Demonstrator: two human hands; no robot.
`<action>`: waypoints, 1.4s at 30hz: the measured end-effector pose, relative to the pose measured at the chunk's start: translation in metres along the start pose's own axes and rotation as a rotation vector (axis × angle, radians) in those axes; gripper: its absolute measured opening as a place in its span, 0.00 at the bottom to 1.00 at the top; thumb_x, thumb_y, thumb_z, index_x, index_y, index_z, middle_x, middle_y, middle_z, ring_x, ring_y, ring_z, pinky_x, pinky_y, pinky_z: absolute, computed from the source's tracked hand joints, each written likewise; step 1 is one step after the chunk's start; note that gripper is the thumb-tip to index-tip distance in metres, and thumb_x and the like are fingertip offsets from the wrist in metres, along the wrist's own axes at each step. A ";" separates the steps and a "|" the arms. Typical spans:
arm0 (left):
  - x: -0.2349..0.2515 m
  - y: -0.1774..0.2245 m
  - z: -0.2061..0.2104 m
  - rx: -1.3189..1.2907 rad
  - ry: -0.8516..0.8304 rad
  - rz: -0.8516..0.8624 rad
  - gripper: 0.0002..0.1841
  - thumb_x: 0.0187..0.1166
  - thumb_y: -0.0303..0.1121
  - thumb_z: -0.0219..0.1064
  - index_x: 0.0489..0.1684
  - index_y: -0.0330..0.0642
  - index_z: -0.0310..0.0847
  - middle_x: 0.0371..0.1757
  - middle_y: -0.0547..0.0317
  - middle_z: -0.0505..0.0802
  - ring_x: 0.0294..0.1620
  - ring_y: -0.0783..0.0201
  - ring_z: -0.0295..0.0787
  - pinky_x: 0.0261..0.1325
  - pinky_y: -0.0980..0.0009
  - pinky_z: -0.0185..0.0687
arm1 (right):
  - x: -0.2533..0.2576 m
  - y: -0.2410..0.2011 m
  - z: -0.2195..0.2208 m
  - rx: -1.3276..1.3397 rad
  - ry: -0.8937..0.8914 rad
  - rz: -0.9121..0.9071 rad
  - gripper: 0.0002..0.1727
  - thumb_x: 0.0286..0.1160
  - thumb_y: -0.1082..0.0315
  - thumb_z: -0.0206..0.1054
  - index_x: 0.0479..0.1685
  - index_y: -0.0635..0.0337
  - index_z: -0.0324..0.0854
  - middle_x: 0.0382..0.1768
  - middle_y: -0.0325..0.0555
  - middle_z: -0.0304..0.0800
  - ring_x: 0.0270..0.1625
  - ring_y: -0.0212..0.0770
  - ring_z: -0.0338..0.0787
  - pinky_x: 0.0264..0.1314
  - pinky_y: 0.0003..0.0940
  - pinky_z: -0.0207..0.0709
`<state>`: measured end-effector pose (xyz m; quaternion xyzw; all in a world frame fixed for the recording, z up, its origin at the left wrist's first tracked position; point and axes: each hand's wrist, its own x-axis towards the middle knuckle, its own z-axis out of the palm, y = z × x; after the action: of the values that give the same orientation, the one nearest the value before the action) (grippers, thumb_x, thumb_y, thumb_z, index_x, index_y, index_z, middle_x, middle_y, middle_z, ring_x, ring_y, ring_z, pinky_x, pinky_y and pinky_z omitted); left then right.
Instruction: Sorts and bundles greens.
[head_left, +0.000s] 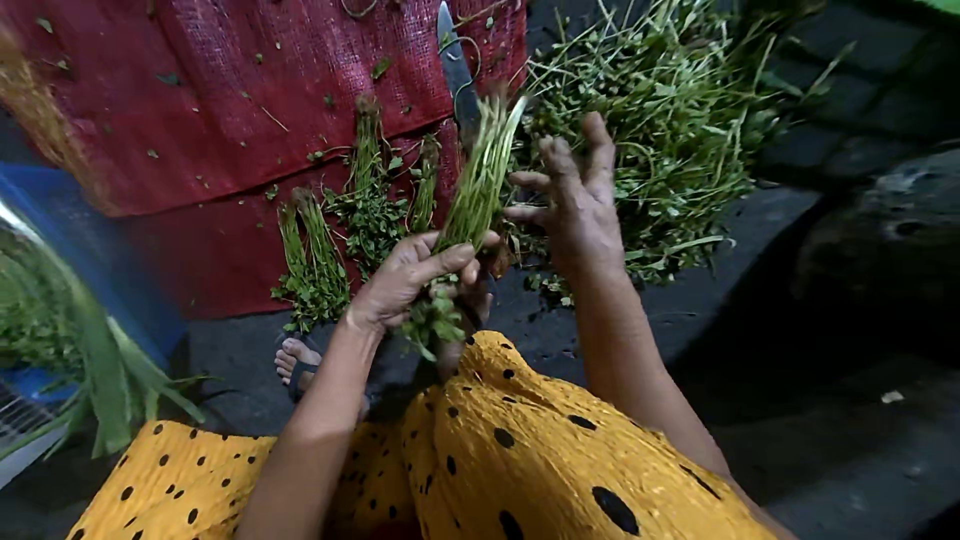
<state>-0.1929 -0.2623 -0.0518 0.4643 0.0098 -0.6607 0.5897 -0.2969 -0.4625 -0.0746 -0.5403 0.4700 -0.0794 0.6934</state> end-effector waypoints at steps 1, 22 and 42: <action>0.002 -0.004 -0.003 0.171 0.133 -0.061 0.12 0.88 0.33 0.61 0.63 0.40 0.82 0.27 0.59 0.87 0.13 0.76 0.72 0.12 0.84 0.67 | -0.003 0.002 -0.006 -0.038 0.045 -0.023 0.37 0.90 0.50 0.57 0.94 0.49 0.47 0.75 0.46 0.75 0.62 0.45 0.90 0.51 0.44 0.91; -0.001 -0.002 0.007 0.319 0.300 -0.048 0.23 0.81 0.28 0.69 0.72 0.50 0.67 0.41 0.57 0.91 0.26 0.73 0.83 0.25 0.81 0.77 | -0.043 0.014 0.006 -0.474 -0.234 -0.521 0.20 0.78 0.60 0.72 0.60 0.65 0.81 0.45 0.48 0.88 0.35 0.33 0.86 0.32 0.28 0.82; -0.003 -0.016 0.005 0.466 0.401 -0.230 0.31 0.78 0.31 0.74 0.78 0.43 0.60 0.43 0.51 0.94 0.36 0.64 0.91 0.39 0.68 0.86 | -0.030 0.015 -0.015 -0.447 0.052 -0.341 0.21 0.81 0.67 0.64 0.70 0.67 0.77 0.63 0.54 0.84 0.55 0.37 0.88 0.56 0.33 0.84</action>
<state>-0.2093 -0.2575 -0.0556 0.7035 0.0268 -0.6030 0.3752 -0.3304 -0.4481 -0.0697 -0.7489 0.3961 -0.1029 0.5212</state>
